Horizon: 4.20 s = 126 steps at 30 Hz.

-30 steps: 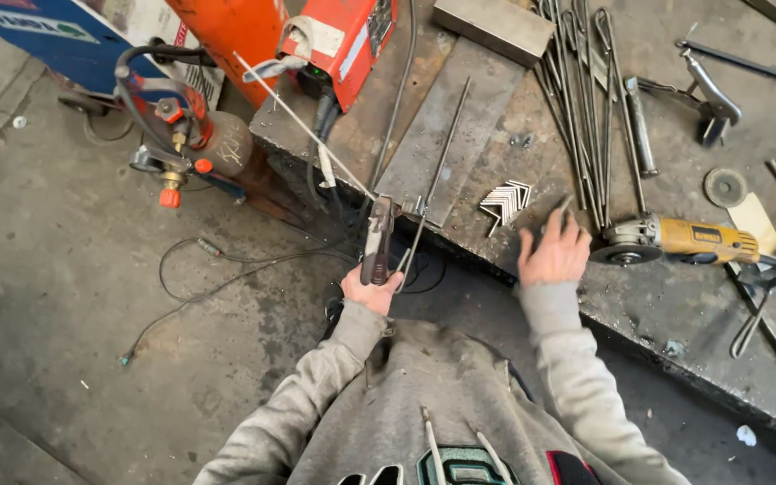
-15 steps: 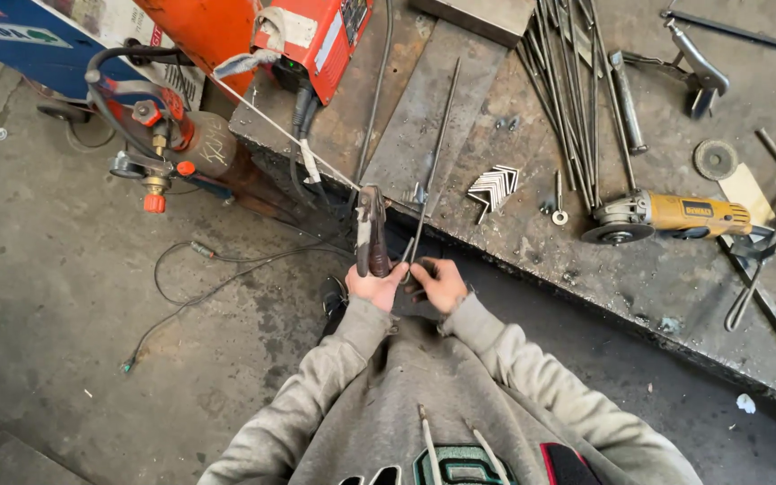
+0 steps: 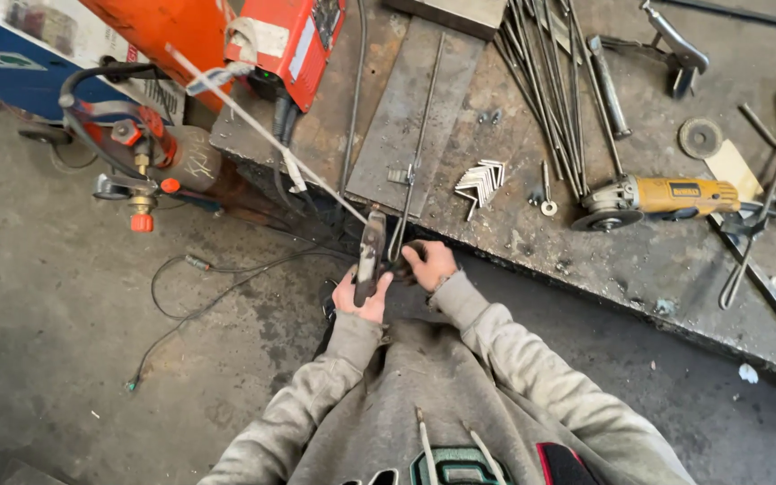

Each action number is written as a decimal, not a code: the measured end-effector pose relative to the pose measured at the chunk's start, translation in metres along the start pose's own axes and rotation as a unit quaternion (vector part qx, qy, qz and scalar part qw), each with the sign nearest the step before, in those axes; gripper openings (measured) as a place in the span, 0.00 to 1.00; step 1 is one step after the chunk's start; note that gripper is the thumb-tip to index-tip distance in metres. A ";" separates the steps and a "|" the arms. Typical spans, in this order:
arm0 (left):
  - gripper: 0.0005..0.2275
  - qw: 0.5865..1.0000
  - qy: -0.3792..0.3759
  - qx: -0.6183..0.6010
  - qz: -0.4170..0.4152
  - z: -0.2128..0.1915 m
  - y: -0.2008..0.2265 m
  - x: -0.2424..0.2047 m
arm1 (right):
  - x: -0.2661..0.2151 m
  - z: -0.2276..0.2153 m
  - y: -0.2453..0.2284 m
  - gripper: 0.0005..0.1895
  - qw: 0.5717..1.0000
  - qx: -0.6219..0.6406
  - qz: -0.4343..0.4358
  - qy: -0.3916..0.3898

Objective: The person arc-welds metal rods and small bracket pieces on a steel workbench, holding the workpiece with one hand while striking an arc with an electrode holder, producing sparks and smoke. They reposition the rods, tap and chip at the welds, and handle the electrode holder and rods repeatedly across the bench.

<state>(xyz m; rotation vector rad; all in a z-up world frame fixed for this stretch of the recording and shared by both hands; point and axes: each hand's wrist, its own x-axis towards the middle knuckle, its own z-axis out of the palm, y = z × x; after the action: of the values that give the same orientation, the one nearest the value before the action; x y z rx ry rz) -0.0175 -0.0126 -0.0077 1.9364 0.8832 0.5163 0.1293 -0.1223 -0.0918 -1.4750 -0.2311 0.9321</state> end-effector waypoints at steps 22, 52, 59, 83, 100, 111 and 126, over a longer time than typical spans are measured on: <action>0.16 0.993 0.006 0.095 0.063 0.014 0.038 0.050 | -0.021 -0.172 -0.081 0.20 0.738 -0.570 -0.050 0.356; 0.17 0.940 0.055 0.305 0.140 0.065 0.021 0.160 | -0.157 -0.072 -0.107 0.10 0.877 -0.354 -0.147 0.292; 0.30 0.923 0.036 0.338 0.178 0.054 0.024 0.163 | -0.154 -0.064 -0.112 0.11 0.904 -0.310 -0.111 0.272; 0.18 0.997 -0.056 0.051 -0.023 0.063 -0.015 0.067 | -0.072 -0.045 -0.132 0.11 0.895 -0.281 -0.242 0.248; 0.15 0.994 -0.051 0.090 0.026 0.080 -0.048 0.076 | 0.007 -0.028 -0.113 0.10 0.863 -0.341 -0.296 0.228; 0.14 0.988 -0.067 0.137 0.015 0.085 -0.048 0.070 | 0.010 -0.013 -0.100 0.10 0.830 -0.408 -0.321 0.204; 0.14 0.990 -0.065 0.128 0.007 0.085 -0.043 0.076 | 0.026 -0.020 -0.113 0.10 0.833 -0.421 -0.311 0.177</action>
<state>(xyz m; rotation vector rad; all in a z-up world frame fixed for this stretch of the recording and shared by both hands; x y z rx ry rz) 0.0721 0.0100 -0.0870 2.1830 0.8866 0.2902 0.2033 -0.1012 -0.0024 -2.1393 -0.8687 -0.0388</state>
